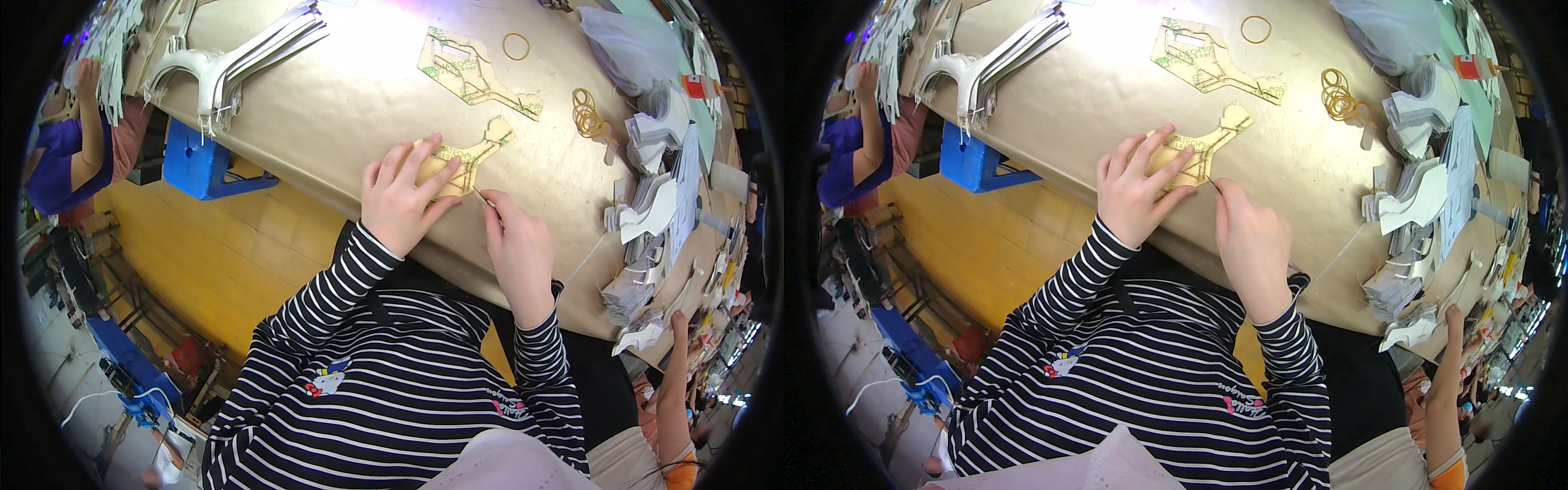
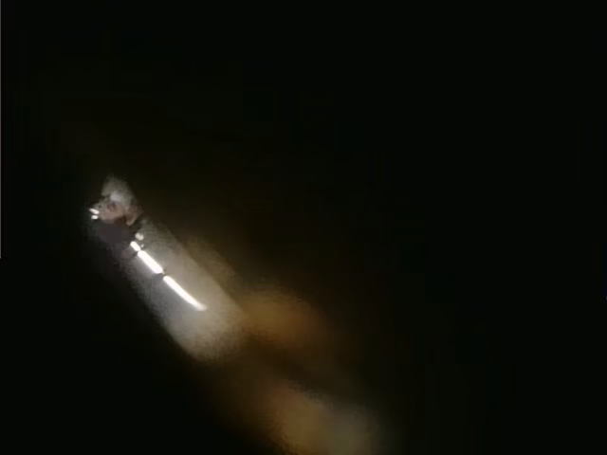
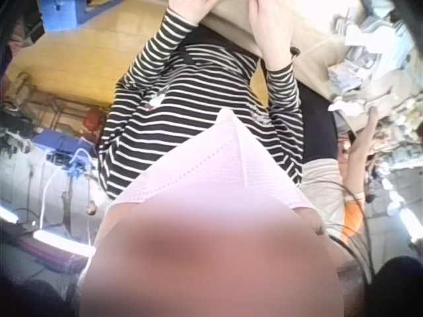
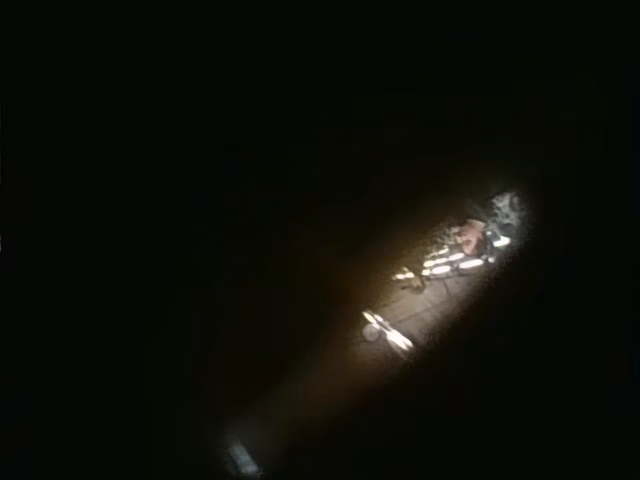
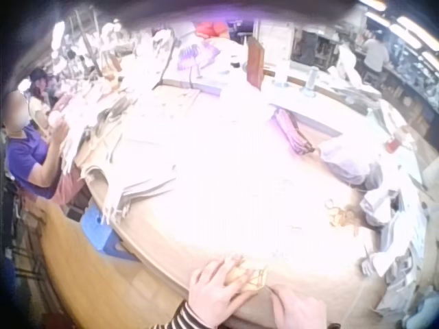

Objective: The person holds a small cardboard template and uses a craft knife to scrape along drawn lines, removing surface material. The person repeatedly turns the template and continues scraping different edges while working at a table in a workshop.

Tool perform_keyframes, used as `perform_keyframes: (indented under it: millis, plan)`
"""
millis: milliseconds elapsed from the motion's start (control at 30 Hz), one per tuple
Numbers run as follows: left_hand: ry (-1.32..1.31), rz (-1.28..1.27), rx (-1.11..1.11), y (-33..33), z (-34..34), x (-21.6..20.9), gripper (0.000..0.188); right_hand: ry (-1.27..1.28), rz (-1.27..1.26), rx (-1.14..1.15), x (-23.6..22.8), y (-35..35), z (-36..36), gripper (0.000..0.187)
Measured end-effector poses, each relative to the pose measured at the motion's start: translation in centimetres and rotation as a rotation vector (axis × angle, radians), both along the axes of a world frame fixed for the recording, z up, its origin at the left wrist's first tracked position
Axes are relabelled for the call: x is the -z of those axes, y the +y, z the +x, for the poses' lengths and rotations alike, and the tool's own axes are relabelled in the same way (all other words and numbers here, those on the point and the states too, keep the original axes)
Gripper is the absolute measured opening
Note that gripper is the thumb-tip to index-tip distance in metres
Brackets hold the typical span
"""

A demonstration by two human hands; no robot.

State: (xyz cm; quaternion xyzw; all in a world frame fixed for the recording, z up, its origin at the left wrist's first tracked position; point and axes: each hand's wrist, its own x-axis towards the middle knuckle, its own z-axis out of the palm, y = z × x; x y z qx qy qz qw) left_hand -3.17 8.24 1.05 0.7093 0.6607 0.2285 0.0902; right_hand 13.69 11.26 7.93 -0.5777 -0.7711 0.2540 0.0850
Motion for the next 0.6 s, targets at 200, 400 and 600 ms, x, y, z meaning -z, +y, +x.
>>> perform_keyframes:
  millis: [200, 400, 600]
  plan:
    - [-0.073, -0.003, -0.106, -0.6, 1.8, -0.1, 0.051, -0.129, 0.096, -0.045, 1.1, 0.6, -0.4, 0.014]
    - [-0.073, 0.015, -0.101, -0.3, 1.8, 0.5, 0.050, -0.151, 0.138, -0.049, 1.1, 1.0, -0.7, 0.014]
    - [-0.058, -0.027, -0.031, -0.3, 1.6, 0.5, 0.054, -0.183, 0.159, -0.052, 1.3, 0.8, -1.2, 0.014]
